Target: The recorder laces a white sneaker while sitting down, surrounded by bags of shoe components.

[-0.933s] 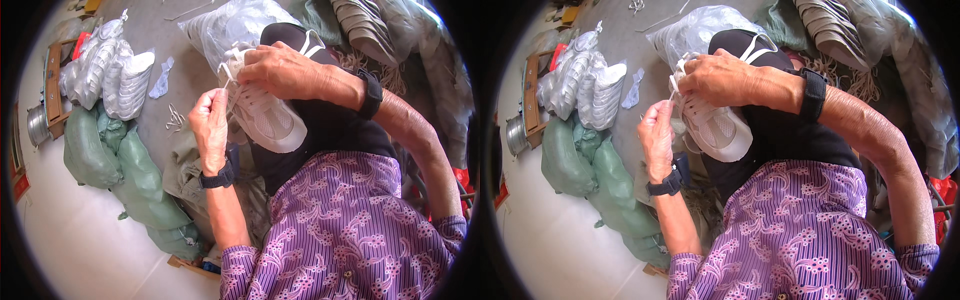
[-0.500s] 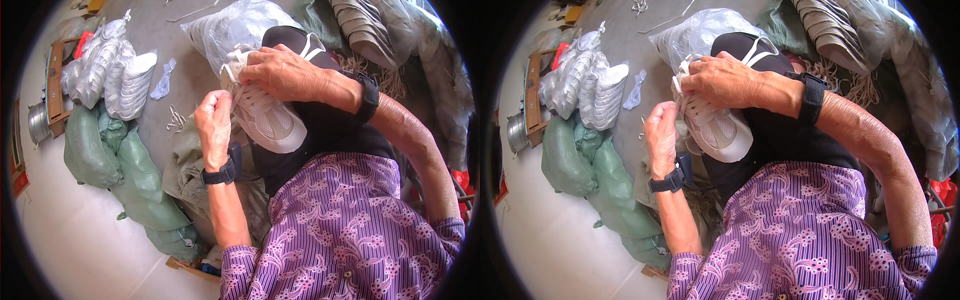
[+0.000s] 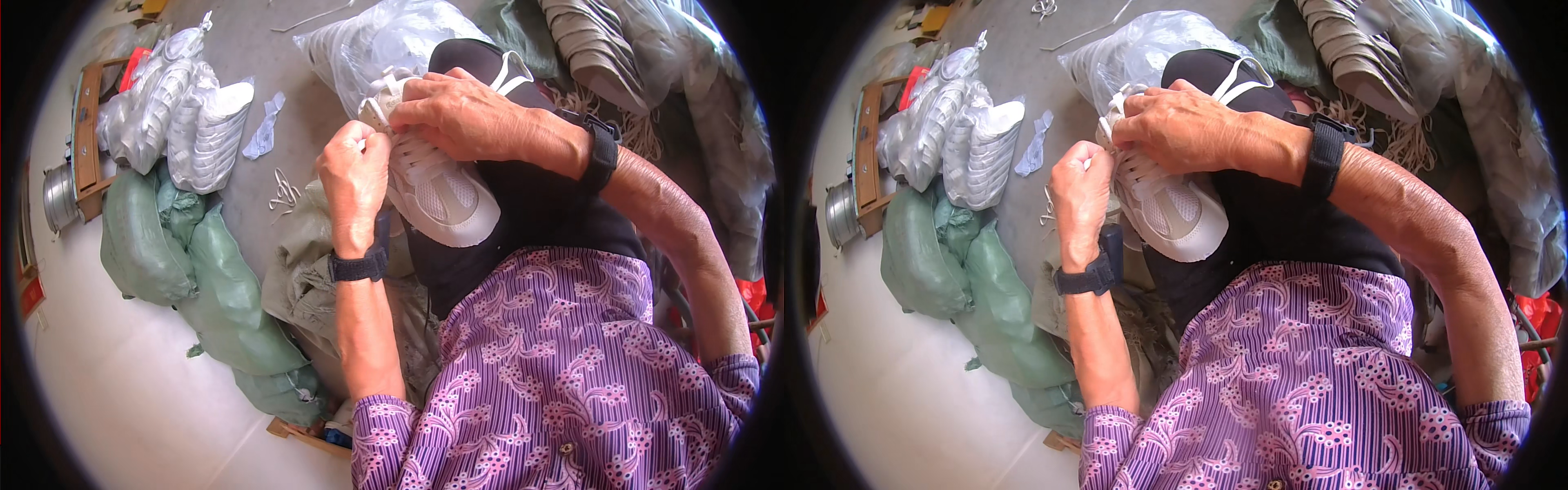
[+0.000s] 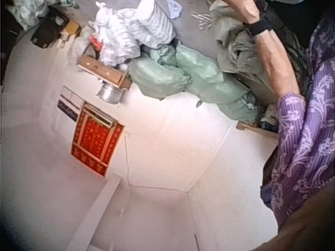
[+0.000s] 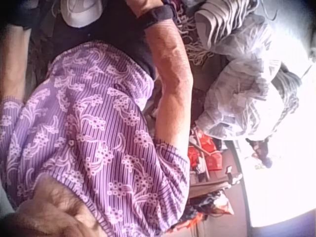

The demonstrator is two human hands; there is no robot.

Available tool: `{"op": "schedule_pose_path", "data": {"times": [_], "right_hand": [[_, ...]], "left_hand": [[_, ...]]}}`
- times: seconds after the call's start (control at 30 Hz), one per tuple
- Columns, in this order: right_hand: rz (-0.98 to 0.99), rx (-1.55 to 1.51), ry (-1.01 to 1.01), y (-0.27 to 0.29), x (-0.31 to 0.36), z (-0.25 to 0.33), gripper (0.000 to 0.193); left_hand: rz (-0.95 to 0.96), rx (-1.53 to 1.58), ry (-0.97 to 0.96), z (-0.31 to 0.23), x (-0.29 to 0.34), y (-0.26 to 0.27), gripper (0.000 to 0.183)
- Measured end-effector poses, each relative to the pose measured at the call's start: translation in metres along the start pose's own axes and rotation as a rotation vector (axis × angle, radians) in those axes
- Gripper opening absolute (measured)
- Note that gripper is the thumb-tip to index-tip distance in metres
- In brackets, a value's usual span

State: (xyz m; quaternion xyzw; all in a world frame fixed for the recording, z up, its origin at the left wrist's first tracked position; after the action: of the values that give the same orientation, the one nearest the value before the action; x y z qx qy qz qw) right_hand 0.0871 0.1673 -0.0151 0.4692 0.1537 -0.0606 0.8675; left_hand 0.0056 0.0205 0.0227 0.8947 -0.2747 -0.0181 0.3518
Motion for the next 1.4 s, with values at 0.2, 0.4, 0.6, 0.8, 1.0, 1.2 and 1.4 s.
{"op": "schedule_pose_path", "data": {"times": [0.2,0.4,0.6,0.8,1.0,1.2,1.4], "right_hand": [[0.156,-0.209,-0.045,0.005,-0.013,-0.004,0.017],[0.041,0.031,-0.013,0.002,-0.029,-0.003,0.014],[0.257,0.088,0.034,-0.007,-0.048,0.003,0.011],[0.332,-0.059,-0.116,-0.017,-0.052,0.007,0.011],[0.396,-0.043,-0.156,-0.013,-0.056,0.01,0.012],[0.408,0.02,-0.151,-0.004,-0.055,0.01,0.009],[0.057,0.524,0.198,0.02,-0.043,-0.013,0.01]], "left_hand": [[-0.081,0.068,-0.071,0.016,0.0,-0.007,0.019],[-0.03,0.788,0.319,0.033,0.017,-0.01,0.017],[0.064,0.876,0.338,0.038,0.018,-0.012,0.013],[0.11,0.928,0.322,0.048,0.021,-0.013,0.01],[0.115,0.961,0.309,0.048,0.02,-0.012,0.01],[0.141,0.856,0.256,0.045,0.019,-0.011,0.011],[0.018,1.058,0.247,0.041,0.031,0.029,0.021]]}}
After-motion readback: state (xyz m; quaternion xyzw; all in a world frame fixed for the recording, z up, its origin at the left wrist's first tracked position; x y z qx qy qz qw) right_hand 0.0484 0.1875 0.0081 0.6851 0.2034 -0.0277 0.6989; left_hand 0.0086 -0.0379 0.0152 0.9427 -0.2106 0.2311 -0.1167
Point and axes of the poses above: each hand's wrist, its own x-axis away from the middle knuckle, its own y-axis out of the back of the hand, z = x × y, the point moved 2 cm from there along -x, towards the middle knuckle, and after that the axes turned 7 degrees about x, right-handed, at the moved point
